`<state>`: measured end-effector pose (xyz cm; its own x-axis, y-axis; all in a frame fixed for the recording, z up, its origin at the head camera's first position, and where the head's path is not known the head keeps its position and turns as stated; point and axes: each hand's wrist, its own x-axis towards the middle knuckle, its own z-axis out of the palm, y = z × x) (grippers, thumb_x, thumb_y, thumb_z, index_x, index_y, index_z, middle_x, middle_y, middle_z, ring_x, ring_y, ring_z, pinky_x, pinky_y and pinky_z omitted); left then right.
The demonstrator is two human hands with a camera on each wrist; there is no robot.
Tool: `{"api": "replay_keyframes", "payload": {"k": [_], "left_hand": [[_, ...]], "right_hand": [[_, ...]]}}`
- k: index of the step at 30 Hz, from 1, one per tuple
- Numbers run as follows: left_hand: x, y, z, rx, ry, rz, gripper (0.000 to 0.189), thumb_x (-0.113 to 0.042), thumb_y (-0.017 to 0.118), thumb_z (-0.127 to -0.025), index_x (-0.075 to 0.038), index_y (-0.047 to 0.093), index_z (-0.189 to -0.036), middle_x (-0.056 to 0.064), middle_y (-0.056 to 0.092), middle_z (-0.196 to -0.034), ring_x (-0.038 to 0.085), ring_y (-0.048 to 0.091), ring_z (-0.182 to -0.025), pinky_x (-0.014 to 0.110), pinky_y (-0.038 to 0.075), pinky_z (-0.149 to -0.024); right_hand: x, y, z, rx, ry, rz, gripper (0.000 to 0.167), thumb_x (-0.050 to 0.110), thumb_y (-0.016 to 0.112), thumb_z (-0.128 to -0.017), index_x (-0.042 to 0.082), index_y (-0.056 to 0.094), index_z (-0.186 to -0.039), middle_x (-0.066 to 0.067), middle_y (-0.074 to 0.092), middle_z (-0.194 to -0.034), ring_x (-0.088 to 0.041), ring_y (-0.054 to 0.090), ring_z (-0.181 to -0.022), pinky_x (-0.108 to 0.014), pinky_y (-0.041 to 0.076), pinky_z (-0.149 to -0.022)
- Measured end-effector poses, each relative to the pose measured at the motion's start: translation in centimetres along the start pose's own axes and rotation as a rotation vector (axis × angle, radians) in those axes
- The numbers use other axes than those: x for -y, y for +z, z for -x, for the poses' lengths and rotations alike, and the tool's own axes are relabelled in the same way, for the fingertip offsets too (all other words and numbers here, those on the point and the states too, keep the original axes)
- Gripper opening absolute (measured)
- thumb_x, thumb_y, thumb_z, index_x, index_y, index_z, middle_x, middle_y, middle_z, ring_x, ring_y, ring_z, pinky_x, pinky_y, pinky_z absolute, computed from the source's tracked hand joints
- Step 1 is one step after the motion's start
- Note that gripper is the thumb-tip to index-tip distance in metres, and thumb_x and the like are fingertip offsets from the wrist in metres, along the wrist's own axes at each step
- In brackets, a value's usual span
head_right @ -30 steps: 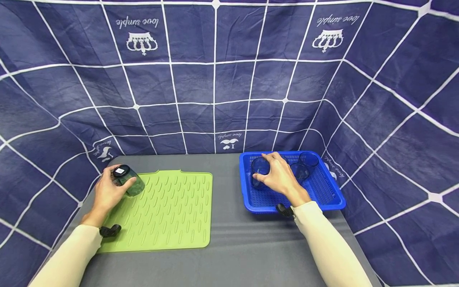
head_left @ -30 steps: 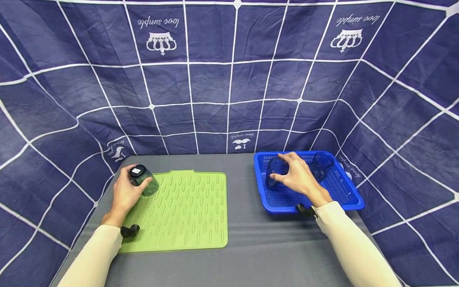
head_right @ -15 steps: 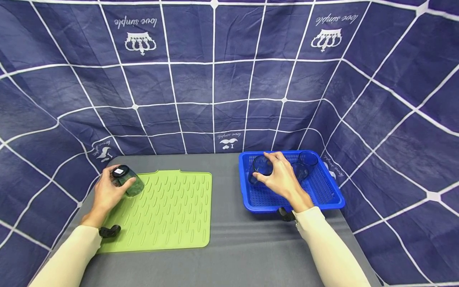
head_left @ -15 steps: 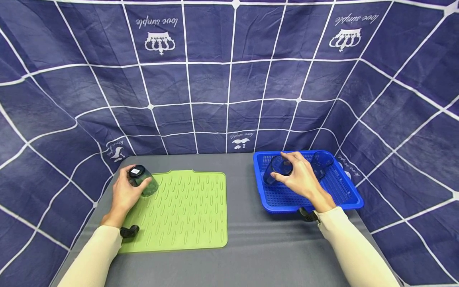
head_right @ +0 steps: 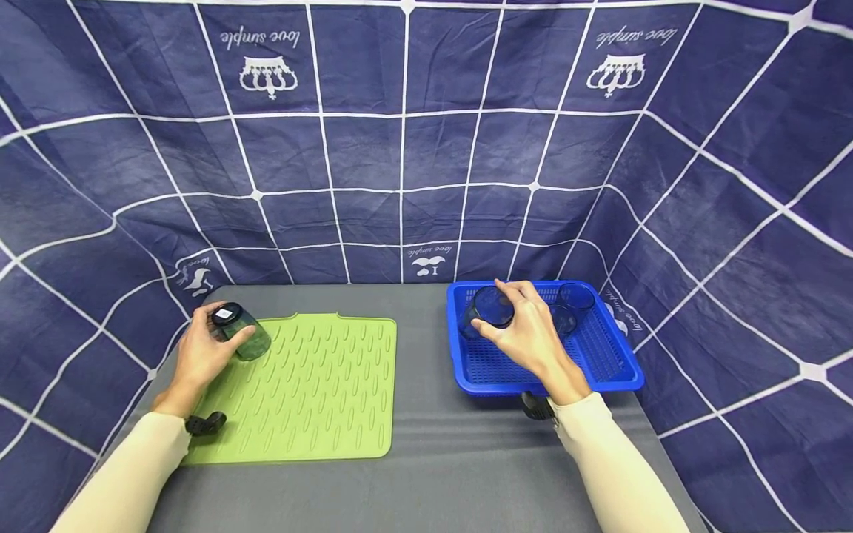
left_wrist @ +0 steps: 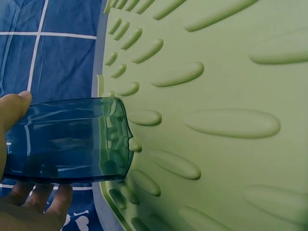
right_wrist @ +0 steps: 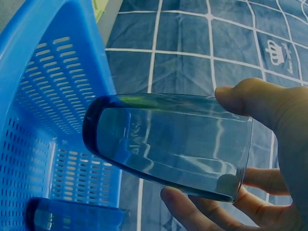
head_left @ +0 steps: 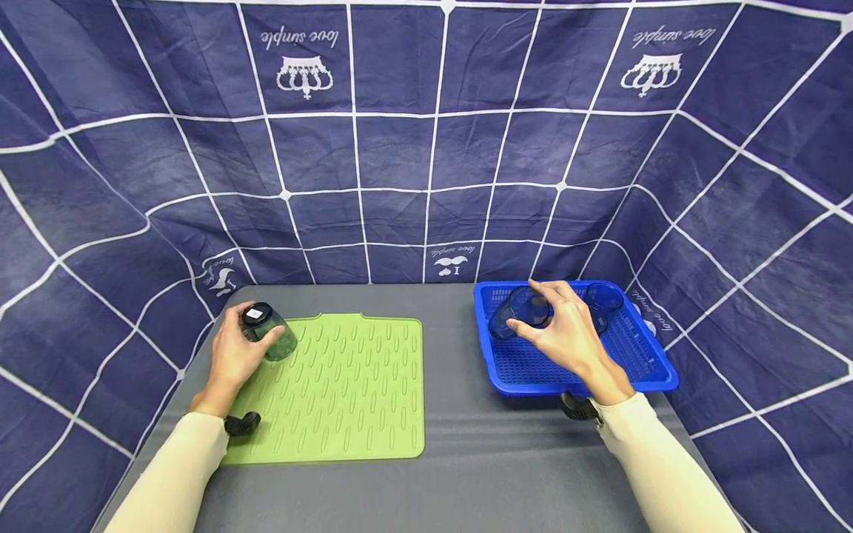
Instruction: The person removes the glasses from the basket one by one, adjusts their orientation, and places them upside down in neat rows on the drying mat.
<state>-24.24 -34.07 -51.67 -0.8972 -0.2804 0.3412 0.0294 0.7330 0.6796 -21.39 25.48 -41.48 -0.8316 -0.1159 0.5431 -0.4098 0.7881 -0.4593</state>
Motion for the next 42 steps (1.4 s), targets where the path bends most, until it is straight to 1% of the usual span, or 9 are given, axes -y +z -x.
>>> {"api": "replay_keyframes", "payload": {"k": [11,14,21,25,30,32,36,38,42], "left_hand": [[-0.2,-0.3,0.0,0.013,0.002,-0.011,0.088,-0.025,0.096,-0.097,-0.001,0.049,-0.168,0.035,0.067,-0.141,0.053,0.069,-0.124,0.066,0.051,-0.107],[-0.4,-0.4,0.0,0.017,0.006,-0.008,0.09,-0.025,0.095,-0.098,-0.001,0.047,-0.169,0.036,0.065,-0.143,0.055,0.068,-0.126,0.07,0.05,-0.11],[-0.8,-0.5,0.0,0.013,0.019,0.003,0.093,-0.024,0.094,-0.097,0.0,0.045,-0.172,0.037,0.062,-0.146,0.056,0.063,-0.128,0.072,0.047,-0.115],[-1.0,-0.7,-0.1,-0.013,0.043,0.028,0.092,-0.021,0.096,-0.095,0.002,0.048,-0.17,0.038,0.061,-0.154,0.057,0.063,-0.133,0.071,0.046,-0.117],[-1.7,-0.8,-0.3,-0.054,0.068,0.052,0.087,-0.021,0.096,-0.094,0.0,0.052,-0.166,0.032,0.061,-0.162,0.054,0.062,-0.138,0.066,0.046,-0.116],[-2.0,-0.8,-0.2,-0.069,0.067,0.056,0.086,-0.022,0.096,-0.094,-0.002,0.054,-0.166,0.029,0.063,-0.163,0.052,0.062,-0.14,0.064,0.047,-0.116],[-2.9,-0.7,-0.2,-0.109,0.083,0.069,0.083,-0.024,0.096,-0.094,-0.004,0.057,-0.164,0.028,0.065,-0.159,0.05,0.062,-0.144,0.065,0.047,-0.12],[-3.3,-0.7,-0.1,-0.14,0.103,0.078,0.081,-0.026,0.096,-0.093,-0.005,0.059,-0.163,0.029,0.065,-0.156,0.051,0.06,-0.146,0.068,0.044,-0.122],[-4.4,-1.1,0.0,-0.201,0.136,0.09,0.076,-0.025,0.097,-0.092,-0.007,0.064,-0.158,0.03,0.065,-0.151,0.054,0.059,-0.147,0.071,0.044,-0.121]], "right_hand": [[1.1,-0.4,-0.1,-0.052,-0.04,-0.024,0.081,0.029,0.105,-0.081,-0.001,0.075,-0.15,-0.023,0.078,-0.136,-0.047,0.075,-0.127,-0.064,0.059,-0.109],[1.4,-0.5,-0.2,-0.055,-0.04,-0.036,0.081,0.029,0.105,-0.081,0.0,0.076,-0.15,-0.021,0.078,-0.136,-0.047,0.075,-0.128,-0.063,0.059,-0.109],[2.4,-0.5,-0.1,-0.058,-0.055,-0.055,0.08,0.03,0.106,-0.081,0.001,0.076,-0.15,-0.019,0.079,-0.135,-0.044,0.077,-0.125,-0.058,0.06,-0.104],[2.8,-0.4,0.0,-0.052,-0.057,-0.058,0.079,0.031,0.107,-0.081,0.003,0.077,-0.149,-0.017,0.079,-0.134,-0.04,0.077,-0.122,-0.052,0.059,-0.098],[3.1,-0.1,0.2,-0.046,-0.072,-0.067,0.079,0.032,0.108,-0.08,0.005,0.078,-0.148,-0.016,0.08,-0.133,-0.038,0.078,-0.123,-0.049,0.06,-0.1],[3.3,0.0,0.3,-0.045,-0.078,-0.066,0.078,0.032,0.108,-0.08,0.005,0.079,-0.148,-0.015,0.081,-0.132,-0.037,0.079,-0.121,-0.042,0.063,-0.096],[3.6,0.1,0.6,-0.036,-0.071,-0.092,0.077,0.031,0.108,-0.081,0.006,0.079,-0.148,-0.014,0.08,-0.131,-0.033,0.08,-0.118,-0.014,0.061,-0.088],[3.8,0.2,0.7,-0.021,-0.057,-0.132,0.077,0.029,0.108,-0.082,0.006,0.078,-0.149,-0.015,0.08,-0.132,-0.032,0.082,-0.115,-0.005,0.059,-0.087],[4.2,0.5,1.0,0.015,-0.027,-0.214,0.077,0.024,0.108,-0.083,0.005,0.077,-0.15,-0.017,0.078,-0.133,-0.031,0.084,-0.111,-0.011,0.064,-0.085]]}}
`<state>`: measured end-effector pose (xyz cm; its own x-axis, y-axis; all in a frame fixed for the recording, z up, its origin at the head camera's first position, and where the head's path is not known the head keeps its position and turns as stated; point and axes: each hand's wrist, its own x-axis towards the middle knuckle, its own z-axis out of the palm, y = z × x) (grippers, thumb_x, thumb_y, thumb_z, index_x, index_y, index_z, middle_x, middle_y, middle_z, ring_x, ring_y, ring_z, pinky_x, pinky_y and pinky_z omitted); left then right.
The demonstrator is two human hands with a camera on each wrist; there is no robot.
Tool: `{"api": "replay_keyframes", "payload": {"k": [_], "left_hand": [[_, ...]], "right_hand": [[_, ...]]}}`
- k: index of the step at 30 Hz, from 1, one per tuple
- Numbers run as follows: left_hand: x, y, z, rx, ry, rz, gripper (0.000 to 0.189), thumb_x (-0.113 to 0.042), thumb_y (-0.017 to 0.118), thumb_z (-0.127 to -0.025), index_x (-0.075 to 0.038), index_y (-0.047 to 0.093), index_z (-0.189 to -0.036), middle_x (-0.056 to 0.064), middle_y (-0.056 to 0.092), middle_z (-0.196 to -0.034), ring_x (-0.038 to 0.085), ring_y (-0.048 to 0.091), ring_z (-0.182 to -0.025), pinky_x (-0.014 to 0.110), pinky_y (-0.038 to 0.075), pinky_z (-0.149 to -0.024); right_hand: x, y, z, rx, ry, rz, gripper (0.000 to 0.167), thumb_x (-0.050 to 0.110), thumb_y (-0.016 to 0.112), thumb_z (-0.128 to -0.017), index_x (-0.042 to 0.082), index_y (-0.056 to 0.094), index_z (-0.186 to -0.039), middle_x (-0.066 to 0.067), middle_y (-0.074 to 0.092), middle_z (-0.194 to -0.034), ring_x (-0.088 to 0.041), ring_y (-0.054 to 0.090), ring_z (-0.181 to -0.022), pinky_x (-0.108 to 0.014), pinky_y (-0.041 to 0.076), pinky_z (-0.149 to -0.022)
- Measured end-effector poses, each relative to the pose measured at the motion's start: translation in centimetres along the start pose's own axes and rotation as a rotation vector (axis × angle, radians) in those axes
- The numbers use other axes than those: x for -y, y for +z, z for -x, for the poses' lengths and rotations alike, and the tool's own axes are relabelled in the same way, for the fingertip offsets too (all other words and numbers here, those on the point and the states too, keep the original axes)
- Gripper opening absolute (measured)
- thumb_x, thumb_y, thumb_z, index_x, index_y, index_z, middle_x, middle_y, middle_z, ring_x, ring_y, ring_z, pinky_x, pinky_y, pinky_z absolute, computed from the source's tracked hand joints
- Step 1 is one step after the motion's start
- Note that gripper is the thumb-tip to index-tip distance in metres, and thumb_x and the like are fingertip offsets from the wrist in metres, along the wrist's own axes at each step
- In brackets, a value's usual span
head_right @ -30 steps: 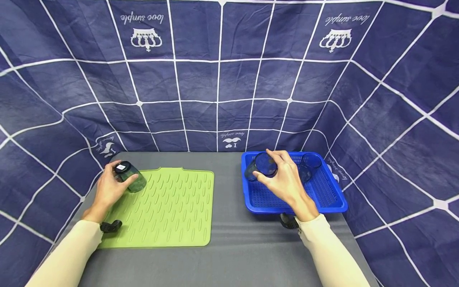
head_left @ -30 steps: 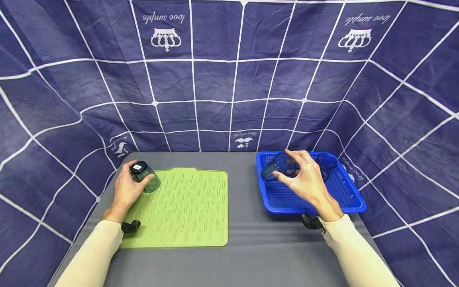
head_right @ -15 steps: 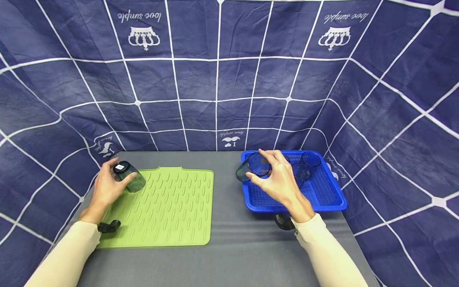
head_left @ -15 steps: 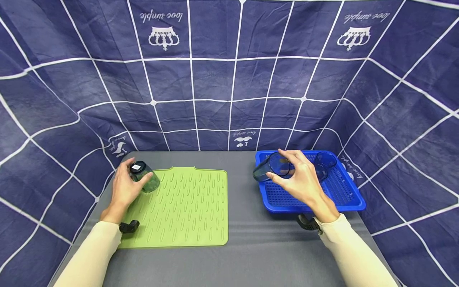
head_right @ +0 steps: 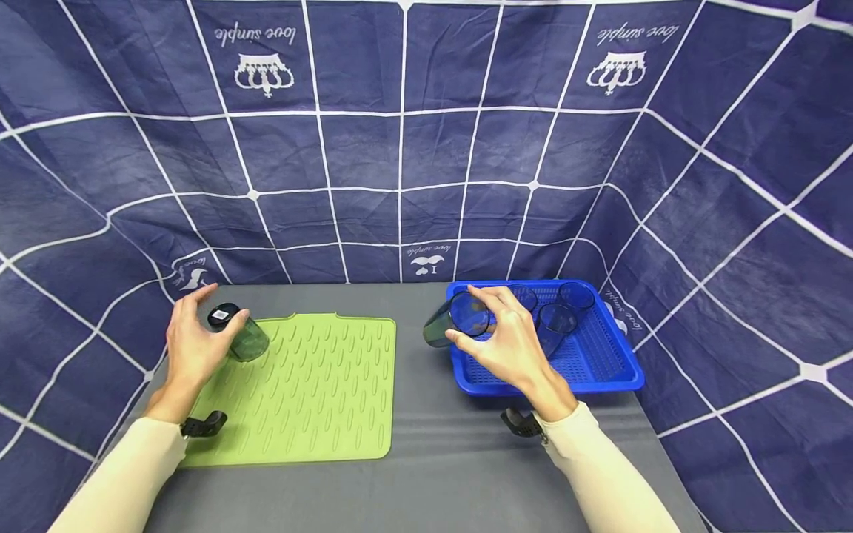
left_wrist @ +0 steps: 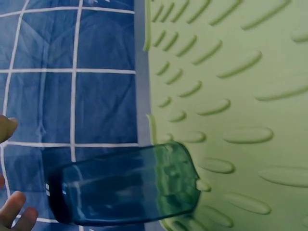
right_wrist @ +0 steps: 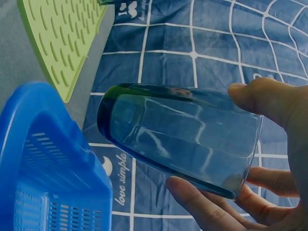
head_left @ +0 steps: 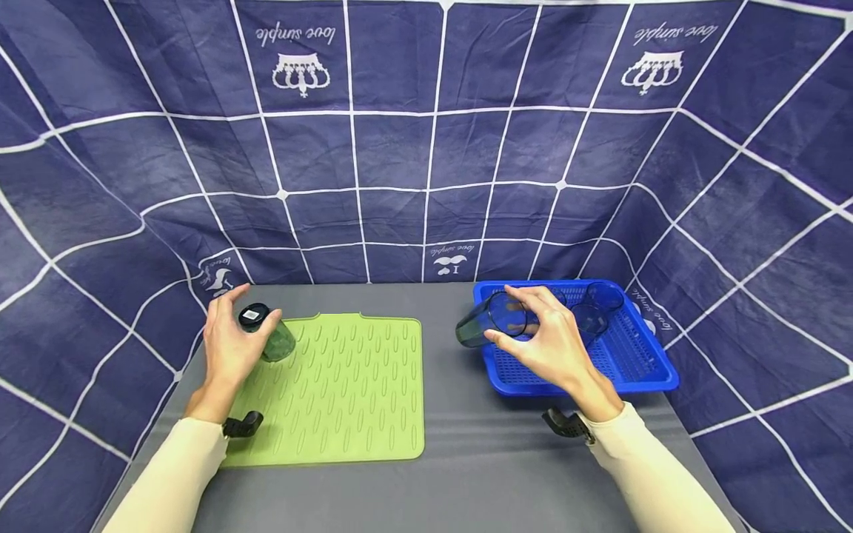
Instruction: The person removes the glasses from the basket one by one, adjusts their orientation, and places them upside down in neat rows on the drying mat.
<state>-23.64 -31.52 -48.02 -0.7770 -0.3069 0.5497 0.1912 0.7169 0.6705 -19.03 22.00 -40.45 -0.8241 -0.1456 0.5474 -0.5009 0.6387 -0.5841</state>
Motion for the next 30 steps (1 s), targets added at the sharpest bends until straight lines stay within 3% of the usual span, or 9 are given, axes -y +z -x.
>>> {"api": "replay_keyframes", "payload": {"k": [8,11,14,16,18,24,26,30], "left_hand": [[-2.3,0.2,0.4,-0.049,0.11,0.045,0.068,-0.016,0.098,-0.091,-0.005,0.07,-0.153,0.026,0.07,-0.151,0.05,0.061,-0.148,0.066,0.047,-0.119],[-3.2,0.4,0.7,-0.046,0.16,0.06,0.066,-0.013,0.097,-0.092,-0.003,0.071,-0.152,0.024,0.072,-0.151,0.047,0.062,-0.148,0.045,0.048,-0.125],[-4.1,0.6,1.1,-0.037,0.192,0.075,0.065,-0.012,0.098,-0.091,-0.004,0.073,-0.151,0.023,0.073,-0.15,0.046,0.063,-0.145,0.019,0.041,-0.123],[-4.7,0.7,1.3,-0.028,0.209,0.087,0.065,-0.011,0.098,-0.091,-0.005,0.073,-0.15,0.023,0.073,-0.149,0.046,0.065,-0.144,0.011,0.038,-0.122],[-5.4,0.9,1.6,-0.013,0.22,0.095,0.064,-0.011,0.098,-0.091,-0.006,0.073,-0.15,0.022,0.073,-0.149,0.046,0.065,-0.144,0.012,0.038,-0.122],[-7.2,1.2,2.5,0.021,0.228,0.11,0.062,-0.013,0.098,-0.092,-0.006,0.074,-0.149,0.019,0.073,-0.152,0.044,0.066,-0.146,0.034,0.044,-0.119],[-7.8,1.3,2.7,0.028,0.232,0.119,0.061,-0.013,0.098,-0.093,-0.007,0.075,-0.148,0.017,0.074,-0.151,0.043,0.066,-0.146,0.034,0.045,-0.12],[-8.7,1.5,3.2,0.042,0.244,0.125,0.058,-0.014,0.097,-0.093,-0.008,0.076,-0.146,0.016,0.075,-0.151,0.043,0.068,-0.145,0.023,0.044,-0.122]], "right_hand": [[0.4,0.6,0.2,0.023,0.027,-0.115,0.077,0.015,0.108,-0.082,0.003,0.076,-0.151,-0.019,0.075,-0.135,-0.033,0.084,-0.115,-0.033,0.073,-0.087],[0.5,0.8,0.3,0.023,0.02,-0.13,0.077,0.015,0.108,-0.082,0.004,0.076,-0.151,-0.02,0.075,-0.136,-0.033,0.084,-0.116,-0.035,0.073,-0.087],[0.7,1.0,0.4,0.029,0.026,-0.15,0.078,0.015,0.108,-0.083,0.005,0.075,-0.152,-0.021,0.074,-0.137,-0.032,0.084,-0.117,-0.03,0.072,-0.087],[0.8,1.1,0.5,0.03,0.033,-0.159,0.079,0.015,0.108,-0.082,0.007,0.075,-0.153,-0.02,0.074,-0.138,-0.031,0.084,-0.118,-0.024,0.071,-0.087],[0.9,1.2,0.6,0.026,0.037,-0.166,0.079,0.015,0.108,-0.083,0.008,0.075,-0.154,-0.018,0.074,-0.138,-0.03,0.084,-0.118,-0.022,0.07,-0.086],[1.0,1.5,0.9,0.021,0.043,-0.166,0.076,0.017,0.108,-0.083,0.011,0.076,-0.153,-0.015,0.074,-0.139,-0.03,0.083,-0.119,-0.022,0.07,-0.086],[1.0,1.7,1.0,0.017,0.049,-0.161,0.075,0.018,0.108,-0.083,0.011,0.077,-0.151,-0.014,0.075,-0.138,-0.03,0.083,-0.119,-0.022,0.07,-0.086],[1.2,2.1,1.3,0.01,0.053,-0.173,0.073,0.018,0.108,-0.083,0.01,0.078,-0.149,-0.012,0.076,-0.137,-0.03,0.083,-0.119,-0.024,0.071,-0.086]]}}
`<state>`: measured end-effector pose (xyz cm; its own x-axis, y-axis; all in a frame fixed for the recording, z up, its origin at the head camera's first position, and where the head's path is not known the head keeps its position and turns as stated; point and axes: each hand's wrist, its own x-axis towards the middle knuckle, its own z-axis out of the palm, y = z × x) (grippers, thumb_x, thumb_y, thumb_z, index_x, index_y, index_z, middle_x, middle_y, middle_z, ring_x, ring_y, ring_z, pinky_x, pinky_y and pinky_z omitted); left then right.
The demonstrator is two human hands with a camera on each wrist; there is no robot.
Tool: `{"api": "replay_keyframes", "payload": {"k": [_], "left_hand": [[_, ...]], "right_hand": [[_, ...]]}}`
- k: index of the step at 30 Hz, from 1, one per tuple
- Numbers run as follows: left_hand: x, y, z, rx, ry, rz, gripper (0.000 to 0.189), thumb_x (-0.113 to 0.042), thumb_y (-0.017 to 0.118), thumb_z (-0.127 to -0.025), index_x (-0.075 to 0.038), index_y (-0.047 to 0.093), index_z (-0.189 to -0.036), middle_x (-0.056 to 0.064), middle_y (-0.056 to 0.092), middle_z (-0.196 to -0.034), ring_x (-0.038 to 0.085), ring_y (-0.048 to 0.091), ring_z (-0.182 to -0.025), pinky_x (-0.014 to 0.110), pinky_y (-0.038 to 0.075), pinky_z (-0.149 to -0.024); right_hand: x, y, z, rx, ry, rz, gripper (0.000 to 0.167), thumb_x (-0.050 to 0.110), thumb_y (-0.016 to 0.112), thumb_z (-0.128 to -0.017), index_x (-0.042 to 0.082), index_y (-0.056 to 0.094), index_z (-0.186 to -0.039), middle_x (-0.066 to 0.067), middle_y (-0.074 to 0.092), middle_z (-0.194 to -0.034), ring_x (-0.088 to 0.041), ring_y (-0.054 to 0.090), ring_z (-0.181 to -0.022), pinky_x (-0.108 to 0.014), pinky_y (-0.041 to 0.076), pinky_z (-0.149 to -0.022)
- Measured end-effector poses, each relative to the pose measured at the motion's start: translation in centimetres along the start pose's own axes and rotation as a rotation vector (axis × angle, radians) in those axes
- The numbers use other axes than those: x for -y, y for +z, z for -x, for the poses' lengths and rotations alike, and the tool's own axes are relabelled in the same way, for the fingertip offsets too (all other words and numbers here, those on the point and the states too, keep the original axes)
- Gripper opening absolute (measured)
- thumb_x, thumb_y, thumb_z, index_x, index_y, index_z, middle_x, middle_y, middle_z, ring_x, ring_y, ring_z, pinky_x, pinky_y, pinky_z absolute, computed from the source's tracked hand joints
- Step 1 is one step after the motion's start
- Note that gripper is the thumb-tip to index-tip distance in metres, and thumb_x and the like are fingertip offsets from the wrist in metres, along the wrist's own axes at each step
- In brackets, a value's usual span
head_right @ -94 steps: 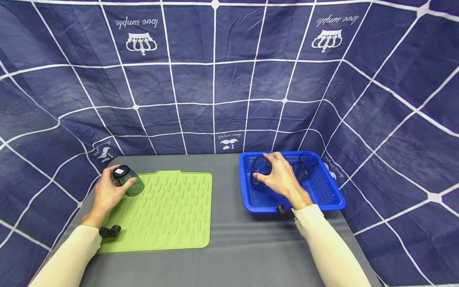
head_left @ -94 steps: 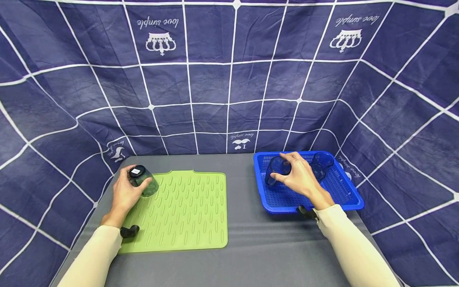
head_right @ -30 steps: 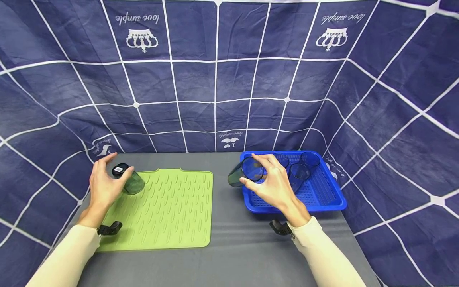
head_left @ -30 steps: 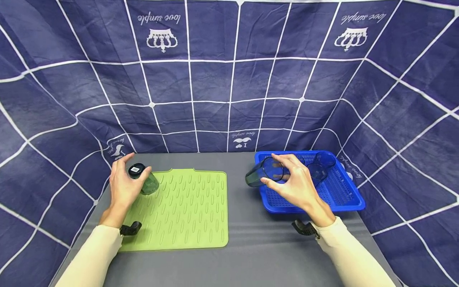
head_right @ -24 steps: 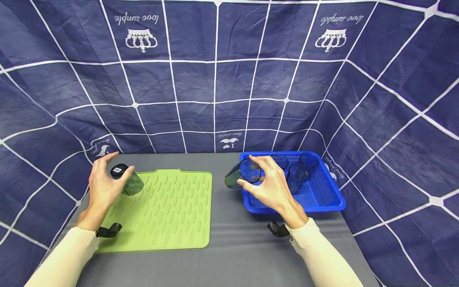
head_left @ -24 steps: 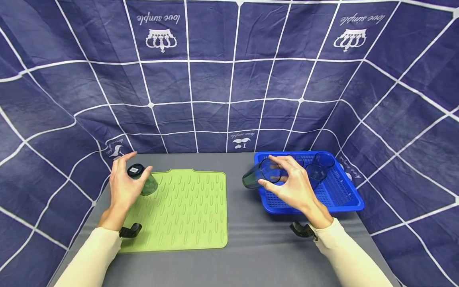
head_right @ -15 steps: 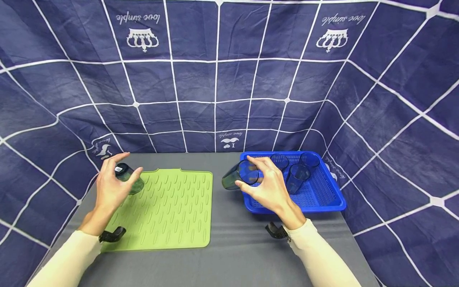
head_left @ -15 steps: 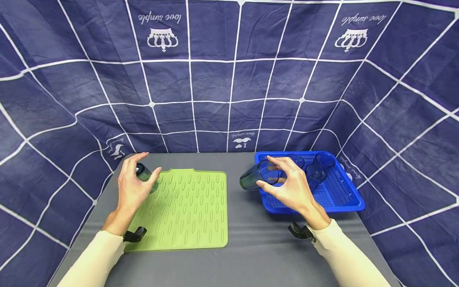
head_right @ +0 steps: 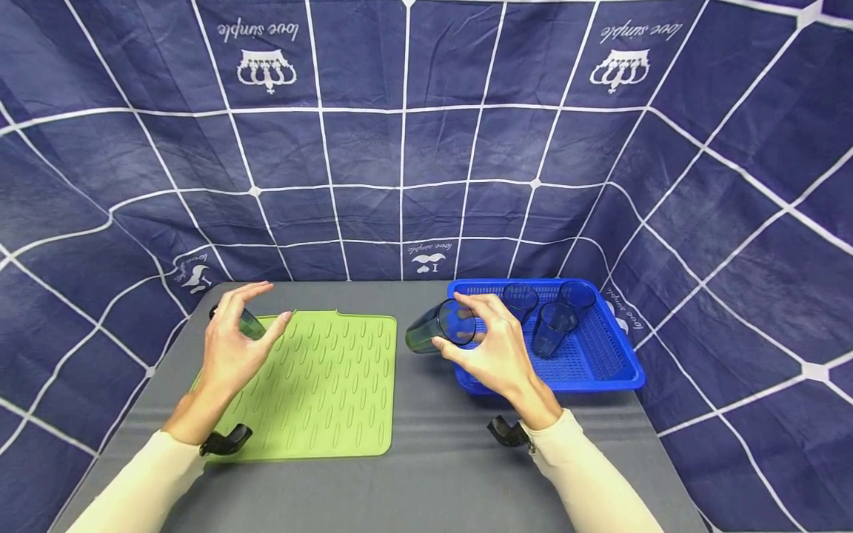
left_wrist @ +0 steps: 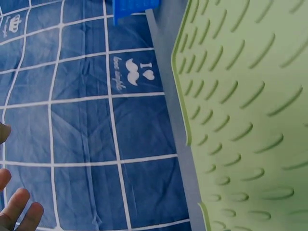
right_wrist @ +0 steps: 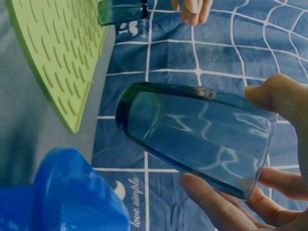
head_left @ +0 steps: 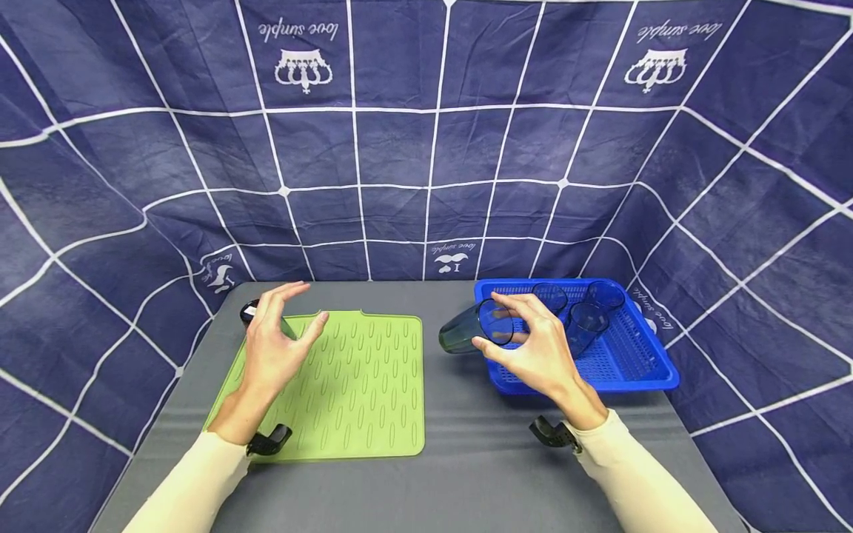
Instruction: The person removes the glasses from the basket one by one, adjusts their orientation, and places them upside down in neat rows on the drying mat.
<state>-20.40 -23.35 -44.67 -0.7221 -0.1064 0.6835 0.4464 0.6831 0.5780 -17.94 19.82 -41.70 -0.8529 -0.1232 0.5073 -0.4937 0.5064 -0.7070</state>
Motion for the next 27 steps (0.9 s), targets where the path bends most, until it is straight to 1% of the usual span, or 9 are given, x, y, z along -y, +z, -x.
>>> {"api": "replay_keyframes", "payload": {"k": [2,6,9,14,20,24,27], "left_hand": [[-0.4,0.1,0.1,0.005,0.004,0.012,0.058,-0.014,0.097,-0.093,-0.007,0.076,-0.146,0.016,0.074,-0.152,0.042,0.068,-0.146,0.017,0.041,-0.123],[-0.9,0.4,0.5,0.019,0.011,0.029,0.059,-0.013,0.098,-0.093,-0.007,0.075,-0.146,0.016,0.073,-0.153,0.042,0.068,-0.146,0.012,0.036,-0.125],[-1.3,0.5,0.7,0.027,0.017,0.032,0.058,-0.013,0.097,-0.093,-0.007,0.075,-0.147,0.016,0.074,-0.153,0.042,0.068,-0.146,0.013,0.037,-0.125],[-2.0,0.5,0.9,0.038,0.016,0.039,0.059,-0.013,0.096,-0.094,-0.01,0.075,-0.148,0.014,0.074,-0.153,0.041,0.068,-0.146,0.014,0.038,-0.124],[-3.0,0.8,1.4,0.056,0.05,0.077,0.059,-0.011,0.095,-0.094,-0.011,0.075,-0.149,0.014,0.074,-0.153,0.04,0.067,-0.146,0.011,0.036,-0.126],[-4.0,1.0,1.5,0.074,0.067,0.097,0.058,-0.011,0.095,-0.095,-0.011,0.075,-0.149,0.013,0.074,-0.154,0.039,0.067,-0.146,0.013,0.038,-0.127],[-4.7,1.3,1.5,0.095,0.066,0.105,0.057,-0.013,0.094,-0.096,-0.012,0.075,-0.149,0.012,0.073,-0.155,0.037,0.067,-0.147,0.016,0.039,-0.127]], "right_hand": [[0.1,0.2,0.1,0.0,0.003,-0.015,0.073,0.018,0.108,-0.083,0.01,0.078,-0.149,-0.011,0.076,-0.136,-0.029,0.083,-0.12,-0.025,0.071,-0.086],[0.4,0.5,0.2,-0.002,0.003,-0.041,0.073,0.018,0.108,-0.082,0.011,0.078,-0.148,-0.006,0.076,-0.135,-0.034,0.083,-0.119,-0.026,0.072,-0.086],[0.5,0.8,0.4,-0.01,0.002,-0.06,0.072,0.018,0.108,-0.082,0.013,0.079,-0.148,-0.004,0.076,-0.134,-0.035,0.082,-0.119,-0.026,0.072,-0.085],[0.6,1.2,0.6,-0.017,0.019,-0.116,0.071,0.017,0.108,-0.083,0.016,0.078,-0.148,-0.004,0.076,-0.134,-0.029,0.081,-0.121,-0.029,0.073,-0.087],[0.7,1.9,0.9,-0.014,0.048,-0.188,0.071,0.015,0.107,-0.084,0.015,0.077,-0.148,-0.01,0.076,-0.137,-0.031,0.081,-0.123,-0.031,0.073,-0.087],[0.9,2.3,1.0,-0.013,0.055,-0.219,0.071,0.013,0.107,-0.084,0.01,0.076,-0.148,-0.009,0.075,-0.137,-0.033,0.081,-0.124,-0.03,0.073,-0.087],[1.1,2.5,1.0,-0.015,0.056,-0.228,0.072,0.013,0.107,-0.083,0.008,0.075,-0.147,-0.009,0.074,-0.138,-0.032,0.081,-0.124,-0.03,0.073,-0.086]]}}
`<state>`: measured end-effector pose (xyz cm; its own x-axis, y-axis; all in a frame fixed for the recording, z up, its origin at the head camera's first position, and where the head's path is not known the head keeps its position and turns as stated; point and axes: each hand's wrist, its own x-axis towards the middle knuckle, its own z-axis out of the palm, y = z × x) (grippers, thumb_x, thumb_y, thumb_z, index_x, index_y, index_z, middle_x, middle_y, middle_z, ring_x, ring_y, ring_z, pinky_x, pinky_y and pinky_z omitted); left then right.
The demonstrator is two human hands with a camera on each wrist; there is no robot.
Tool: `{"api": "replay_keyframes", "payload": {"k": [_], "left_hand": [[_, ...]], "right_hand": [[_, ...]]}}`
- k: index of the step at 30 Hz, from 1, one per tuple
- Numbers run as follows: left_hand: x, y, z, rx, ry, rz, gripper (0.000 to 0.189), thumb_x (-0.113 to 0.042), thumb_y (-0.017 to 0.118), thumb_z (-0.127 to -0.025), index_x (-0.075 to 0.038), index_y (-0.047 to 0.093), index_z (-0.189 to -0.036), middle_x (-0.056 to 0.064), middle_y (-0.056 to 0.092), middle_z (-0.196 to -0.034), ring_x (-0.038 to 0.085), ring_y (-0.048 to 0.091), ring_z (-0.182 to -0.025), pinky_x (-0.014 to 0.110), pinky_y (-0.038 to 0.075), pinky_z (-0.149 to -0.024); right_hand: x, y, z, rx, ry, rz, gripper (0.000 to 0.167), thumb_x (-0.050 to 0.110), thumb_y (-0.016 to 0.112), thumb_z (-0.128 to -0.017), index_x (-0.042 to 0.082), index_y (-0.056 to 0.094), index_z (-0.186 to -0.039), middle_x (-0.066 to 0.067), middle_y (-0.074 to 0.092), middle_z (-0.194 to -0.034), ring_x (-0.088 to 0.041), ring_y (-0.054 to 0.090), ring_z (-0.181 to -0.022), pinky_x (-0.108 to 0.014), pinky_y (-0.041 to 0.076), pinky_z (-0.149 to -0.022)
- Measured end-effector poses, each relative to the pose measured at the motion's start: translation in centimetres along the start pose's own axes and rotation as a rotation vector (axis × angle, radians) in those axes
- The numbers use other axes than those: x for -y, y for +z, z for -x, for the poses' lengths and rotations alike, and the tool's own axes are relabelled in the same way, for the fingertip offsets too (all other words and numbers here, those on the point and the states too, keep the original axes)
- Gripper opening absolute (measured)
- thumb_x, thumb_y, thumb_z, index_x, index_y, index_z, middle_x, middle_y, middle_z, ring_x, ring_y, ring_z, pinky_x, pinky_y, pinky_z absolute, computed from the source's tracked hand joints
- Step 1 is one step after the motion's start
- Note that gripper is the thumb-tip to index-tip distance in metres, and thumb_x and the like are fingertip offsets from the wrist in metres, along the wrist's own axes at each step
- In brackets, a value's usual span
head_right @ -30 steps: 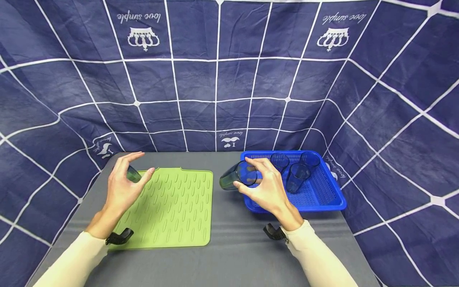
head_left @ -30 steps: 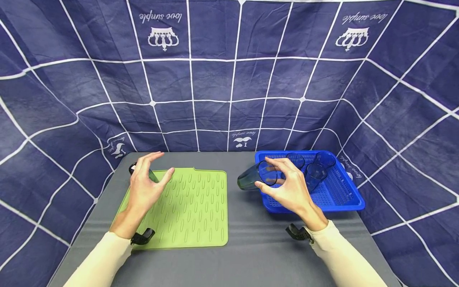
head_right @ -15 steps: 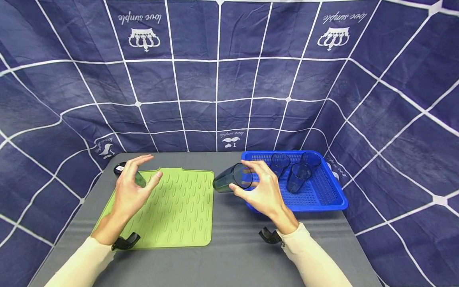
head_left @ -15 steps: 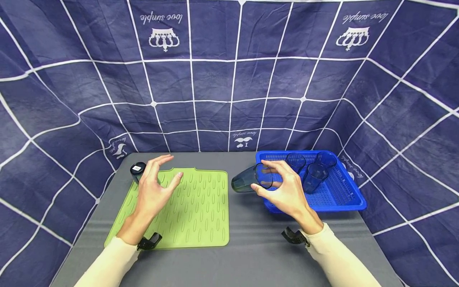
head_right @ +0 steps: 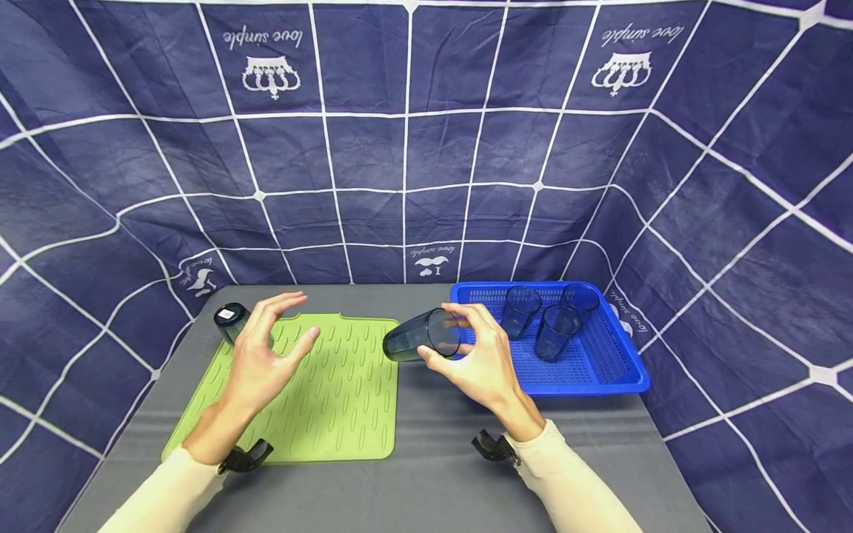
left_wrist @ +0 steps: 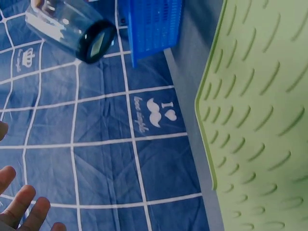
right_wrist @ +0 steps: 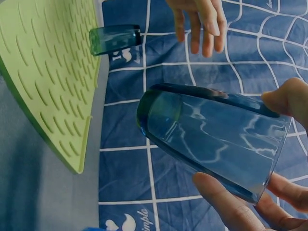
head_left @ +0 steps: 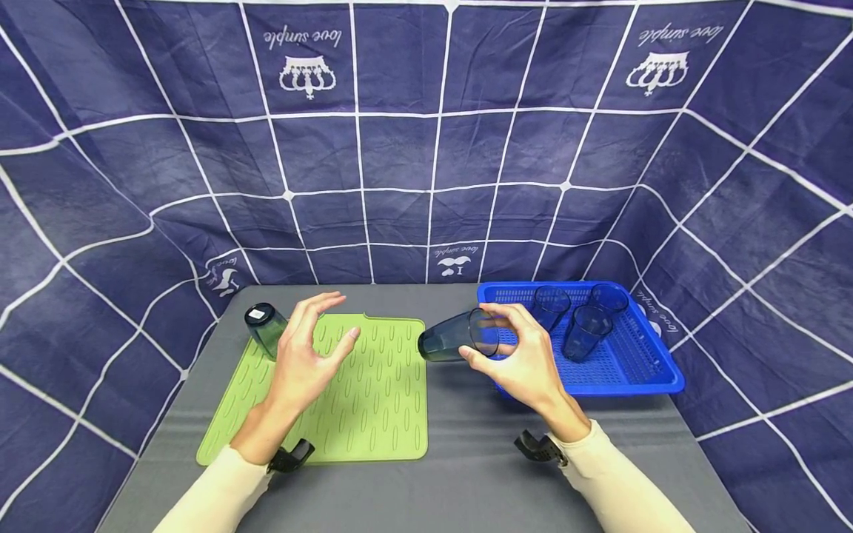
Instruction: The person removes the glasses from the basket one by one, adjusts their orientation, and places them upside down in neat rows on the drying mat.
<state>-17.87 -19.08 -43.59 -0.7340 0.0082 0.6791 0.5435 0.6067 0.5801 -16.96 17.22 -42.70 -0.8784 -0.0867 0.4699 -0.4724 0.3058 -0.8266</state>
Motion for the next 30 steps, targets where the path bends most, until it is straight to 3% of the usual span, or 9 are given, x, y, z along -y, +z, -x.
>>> {"api": "replay_keyframes", "payload": {"k": [10,17,30], "left_hand": [[-1.0,1.4,0.2,0.043,0.034,0.035,0.054,-0.014,0.094,-0.097,-0.012,0.076,-0.148,0.009,0.074,-0.153,0.034,0.07,-0.144,0.024,0.046,-0.126],[-1.9,1.9,0.6,0.086,0.024,0.03,0.056,-0.018,0.094,-0.097,-0.014,0.075,-0.15,0.007,0.074,-0.155,0.033,0.07,-0.145,0.048,0.054,-0.123],[-2.4,2.7,1.5,0.143,0.037,0.067,0.06,-0.018,0.093,-0.098,-0.017,0.071,-0.155,0.006,0.074,-0.155,0.033,0.07,-0.146,0.059,0.057,-0.12]], "right_hand": [[0.1,1.0,0.5,0.007,0.018,-0.011,0.071,0.014,0.107,-0.083,0.013,0.075,-0.146,-0.006,0.074,-0.137,-0.03,0.081,-0.126,-0.032,0.074,-0.087],[0.0,1.4,0.5,0.009,0.031,-0.02,0.07,0.014,0.106,-0.083,0.016,0.075,-0.146,-0.006,0.074,-0.14,-0.031,0.081,-0.127,-0.031,0.073,-0.088],[0.3,2.4,0.7,0.014,0.044,-0.12,0.068,0.006,0.103,-0.084,0.006,0.072,-0.145,-0.015,0.071,-0.145,-0.042,0.079,-0.129,-0.034,0.074,-0.087]]}}
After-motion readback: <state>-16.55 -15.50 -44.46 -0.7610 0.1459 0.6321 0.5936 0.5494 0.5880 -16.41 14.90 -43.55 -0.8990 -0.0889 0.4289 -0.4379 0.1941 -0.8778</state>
